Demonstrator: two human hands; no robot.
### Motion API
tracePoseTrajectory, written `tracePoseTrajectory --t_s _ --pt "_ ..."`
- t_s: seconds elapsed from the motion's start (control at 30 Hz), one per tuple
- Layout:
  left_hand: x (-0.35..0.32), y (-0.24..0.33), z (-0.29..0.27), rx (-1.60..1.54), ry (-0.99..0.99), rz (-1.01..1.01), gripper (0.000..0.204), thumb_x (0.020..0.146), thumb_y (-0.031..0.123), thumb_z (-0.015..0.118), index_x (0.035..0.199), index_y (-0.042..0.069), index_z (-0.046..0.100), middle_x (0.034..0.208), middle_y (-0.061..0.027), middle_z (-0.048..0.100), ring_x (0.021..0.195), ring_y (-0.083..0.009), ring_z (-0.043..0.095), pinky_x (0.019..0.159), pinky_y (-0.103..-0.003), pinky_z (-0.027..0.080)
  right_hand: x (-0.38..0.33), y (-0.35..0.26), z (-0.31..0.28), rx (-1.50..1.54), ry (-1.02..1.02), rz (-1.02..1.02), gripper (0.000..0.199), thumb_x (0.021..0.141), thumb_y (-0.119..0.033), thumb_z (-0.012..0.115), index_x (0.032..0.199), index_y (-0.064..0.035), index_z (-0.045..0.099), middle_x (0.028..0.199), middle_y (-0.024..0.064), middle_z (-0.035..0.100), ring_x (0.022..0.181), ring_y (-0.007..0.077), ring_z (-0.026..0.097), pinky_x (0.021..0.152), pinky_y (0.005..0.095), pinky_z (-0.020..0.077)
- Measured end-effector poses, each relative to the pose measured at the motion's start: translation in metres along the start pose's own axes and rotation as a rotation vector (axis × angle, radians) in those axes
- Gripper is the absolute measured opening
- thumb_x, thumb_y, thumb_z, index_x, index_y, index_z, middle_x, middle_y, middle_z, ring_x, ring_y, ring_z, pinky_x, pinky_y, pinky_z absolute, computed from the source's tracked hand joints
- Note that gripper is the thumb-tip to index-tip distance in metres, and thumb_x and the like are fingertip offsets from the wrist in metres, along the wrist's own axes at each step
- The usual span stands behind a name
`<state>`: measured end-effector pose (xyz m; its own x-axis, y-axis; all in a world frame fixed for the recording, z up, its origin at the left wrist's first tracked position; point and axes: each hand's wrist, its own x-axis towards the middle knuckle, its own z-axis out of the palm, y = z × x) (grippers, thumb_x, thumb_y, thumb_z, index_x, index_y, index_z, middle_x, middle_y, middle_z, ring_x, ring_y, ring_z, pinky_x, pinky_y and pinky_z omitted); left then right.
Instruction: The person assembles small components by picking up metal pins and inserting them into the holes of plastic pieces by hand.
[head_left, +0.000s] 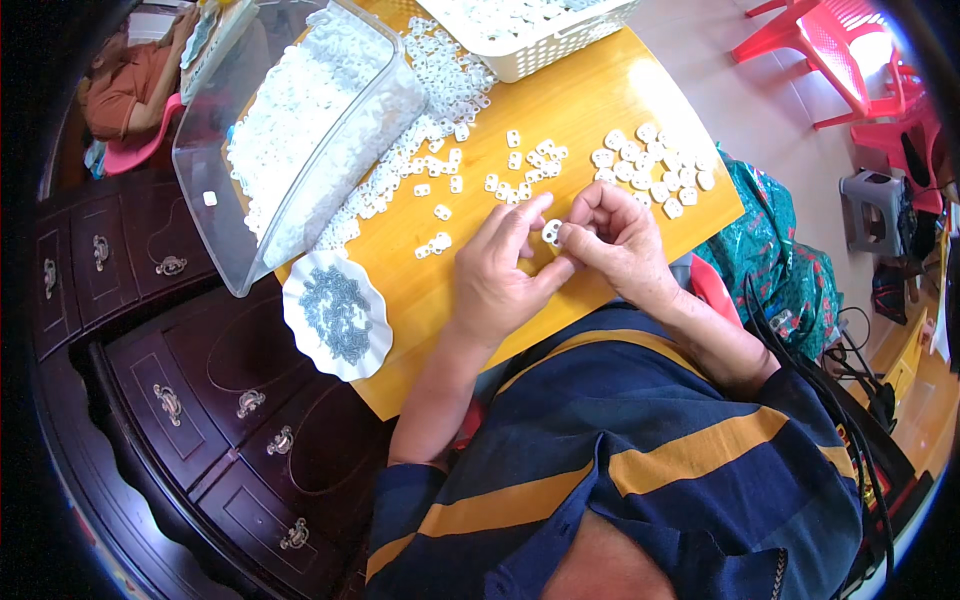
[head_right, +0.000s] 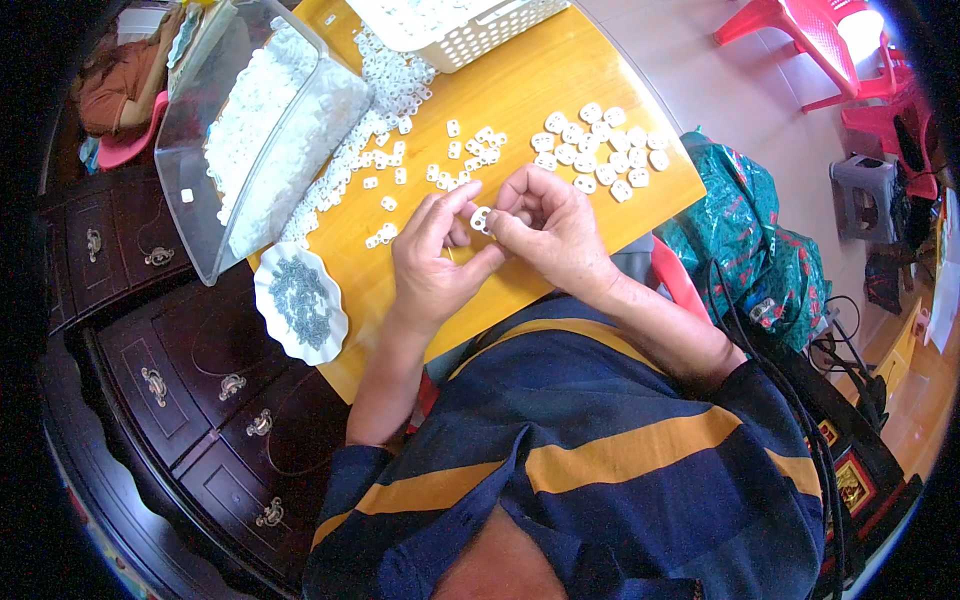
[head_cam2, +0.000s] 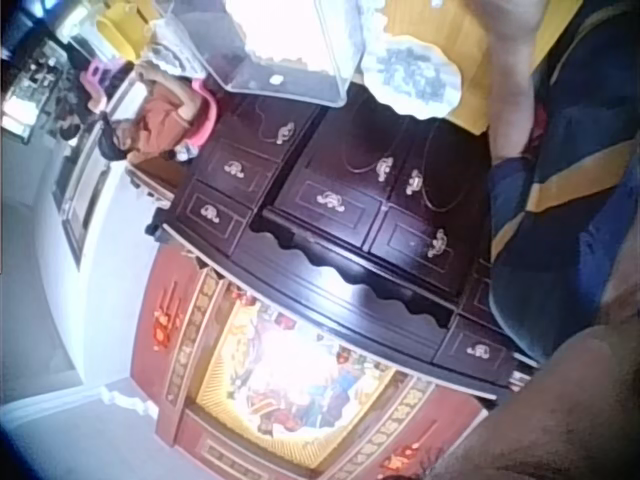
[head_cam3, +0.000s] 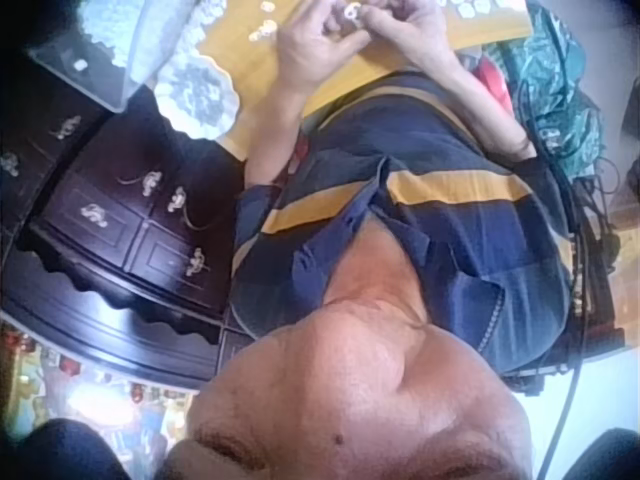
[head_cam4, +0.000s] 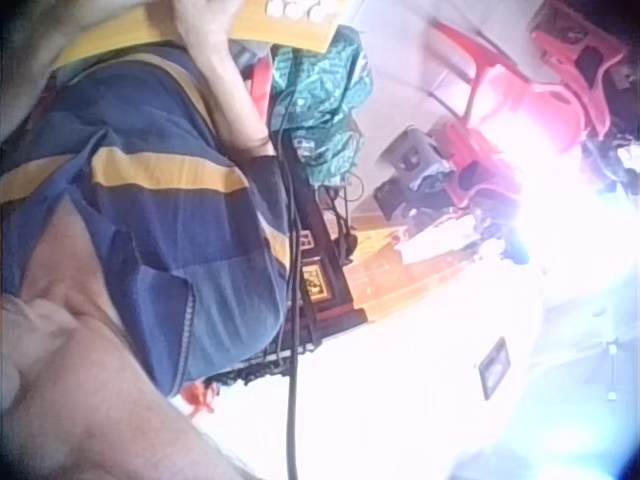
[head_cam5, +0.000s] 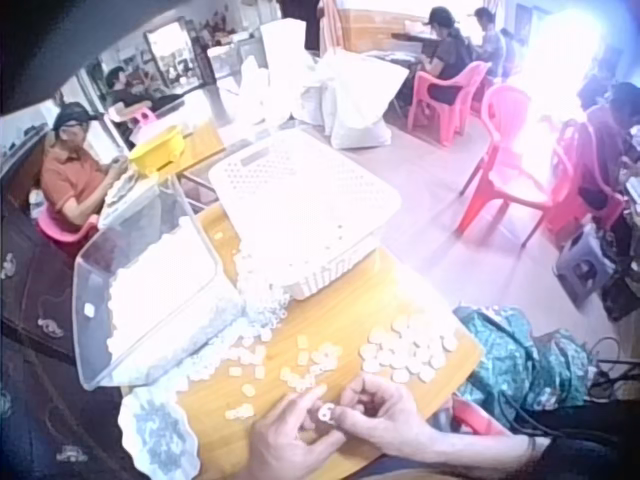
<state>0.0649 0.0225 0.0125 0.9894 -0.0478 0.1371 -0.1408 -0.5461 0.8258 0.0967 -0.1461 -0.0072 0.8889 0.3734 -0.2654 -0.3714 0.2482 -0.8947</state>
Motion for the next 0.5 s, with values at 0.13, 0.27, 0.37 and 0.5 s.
tracePoseTrajectory --t_s 0.13,0.27,0.37,0.5 --pt "0.0003 -0.0080 0.0079 0.119 0.038 0.109 0.041 0.073 0.011 0.081 0.111 0.004 0.067 0.095 -0.0077 0.066 0.074 -0.0215 0.066 0.064 -0.033 0.055 0.0007 0.0030 -0.0024 -0.008 0.005 -0.020 0.010 0.089 -0.002 0.067 0.090 -0.0036 0.057 0.076 -0.0027 0.061 0.068 0.0017 0.055 0.060 0.0184 0.0447" --pt "0.0004 -0.0083 0.0085 0.181 0.045 0.168 0.031 0.074 0.010 0.078 0.103 0.003 0.069 0.093 -0.0085 0.066 0.077 -0.0259 0.068 0.067 -0.036 0.055 0.0022 0.0007 -0.0058 -0.063 -0.023 -0.035 0.008 0.090 -0.003 0.066 0.091 -0.0030 0.058 0.077 -0.0016 0.062 0.069 0.0025 0.056 0.062 0.0193 0.0457" --pt "-0.0003 -0.0076 0.0069 0.155 0.038 0.158 0.029 0.075 0.011 0.077 0.102 0.003 0.069 0.091 -0.0081 0.066 0.076 -0.0257 0.068 0.067 -0.036 0.055 0.0036 -0.0050 -0.0060 -0.025 -0.036 -0.001 0.009 0.091 -0.004 0.066 0.093 -0.0024 0.058 0.078 -0.0016 0.062 0.071 0.0026 0.057 0.063 0.0192 0.0459" --pt "0.0013 -0.0035 0.0050 0.162 0.036 0.162 0.028 0.075 0.011 0.077 0.101 0.003 0.069 0.089 -0.0083 0.066 0.076 -0.0259 0.068 0.066 -0.036 0.055 0.0058 -0.0030 -0.0069 -0.013 -0.046 0.002 0.012 0.093 -0.009 0.068 0.095 -0.0019 0.058 0.082 -0.0020 0.062 0.073 0.0023 0.056 0.065 0.0190 0.0461"
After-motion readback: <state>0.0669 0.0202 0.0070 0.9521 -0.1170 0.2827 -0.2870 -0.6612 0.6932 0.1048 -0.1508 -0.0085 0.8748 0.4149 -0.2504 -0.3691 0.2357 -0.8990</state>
